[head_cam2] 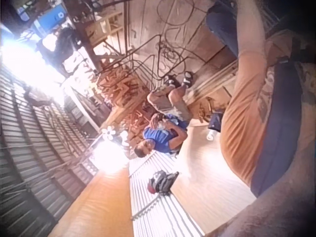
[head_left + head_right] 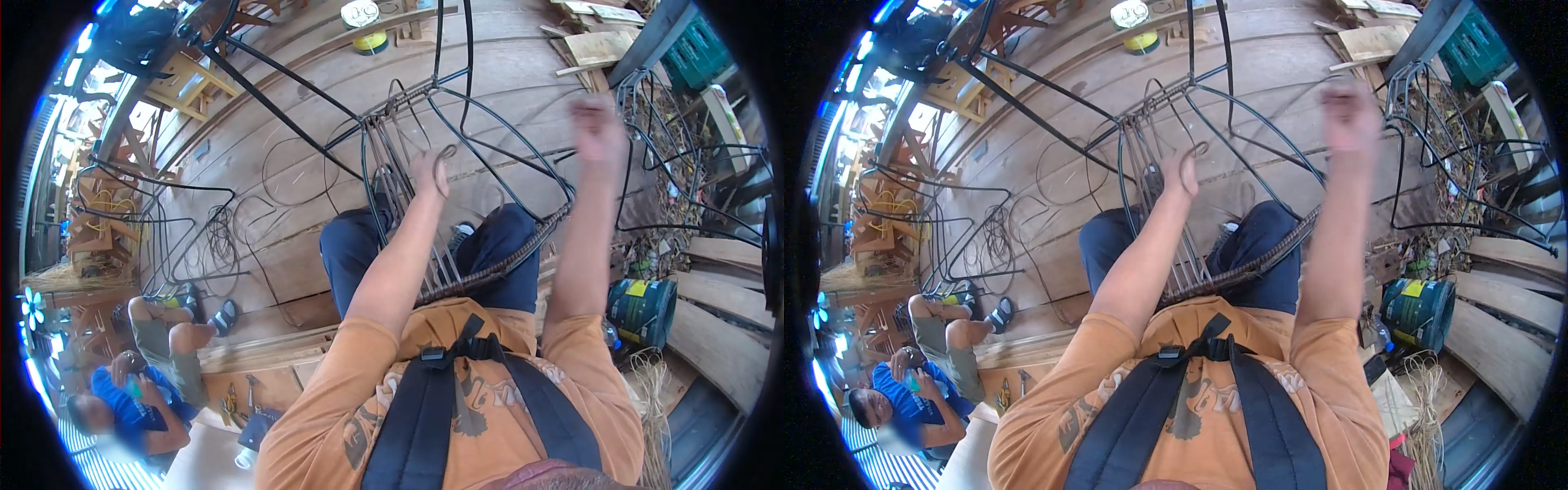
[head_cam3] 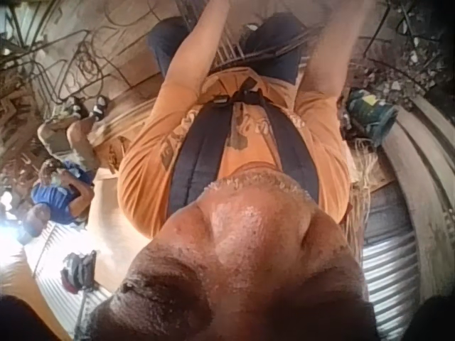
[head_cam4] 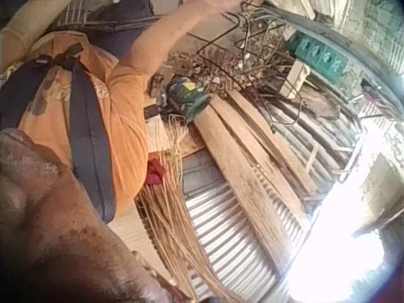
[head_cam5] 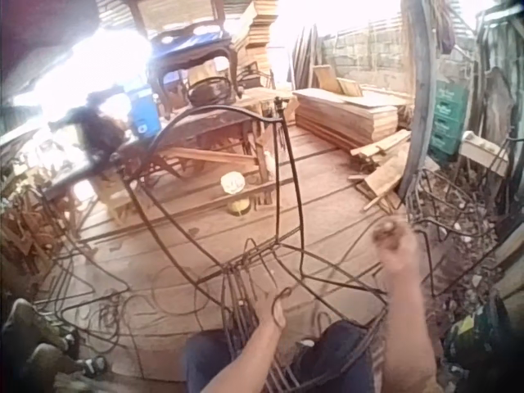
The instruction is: Weaving material onto a metal chair frame.
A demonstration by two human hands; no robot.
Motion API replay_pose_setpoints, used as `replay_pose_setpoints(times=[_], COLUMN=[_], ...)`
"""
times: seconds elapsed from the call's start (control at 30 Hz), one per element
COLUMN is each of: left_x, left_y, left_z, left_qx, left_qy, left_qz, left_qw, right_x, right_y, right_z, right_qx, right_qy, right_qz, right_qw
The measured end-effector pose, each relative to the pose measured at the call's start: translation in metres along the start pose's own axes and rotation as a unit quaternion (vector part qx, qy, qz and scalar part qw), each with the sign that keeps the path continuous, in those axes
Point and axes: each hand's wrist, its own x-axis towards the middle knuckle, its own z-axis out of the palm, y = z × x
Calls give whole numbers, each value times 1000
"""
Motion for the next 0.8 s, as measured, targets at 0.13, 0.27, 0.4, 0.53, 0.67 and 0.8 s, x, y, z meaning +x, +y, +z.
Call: replay_pose_setpoints(times=[0.13,0.27,0.4,0.53,0.67,0.8], left_x=[-16,-19,-23,-49,-51,-16], left_y=[27,37,40,69,146,198], left_z=[-3,4,-2,-3,-65,-129], left_qx=[86,51,41,276,540,521], left_qy=[35,1,-1,-38,-69,123], left_qz=[-48,-72,-65,36,148,217], left_qw=[994,996,997,960,825,817], right_x=[-7,-26,-65,-65,-32,-44], right_y=[-190,-356,-369,-375,-346,-279], right_z=[8,-72,-89,-188,-209,-143], right_qx=[50,-257,-479,-545,-662,-723], right_qy=[-49,198,421,428,453,264], right_qz=[-162,-399,-513,-227,229,85], right_qw=[984,858,575,685,552,633])
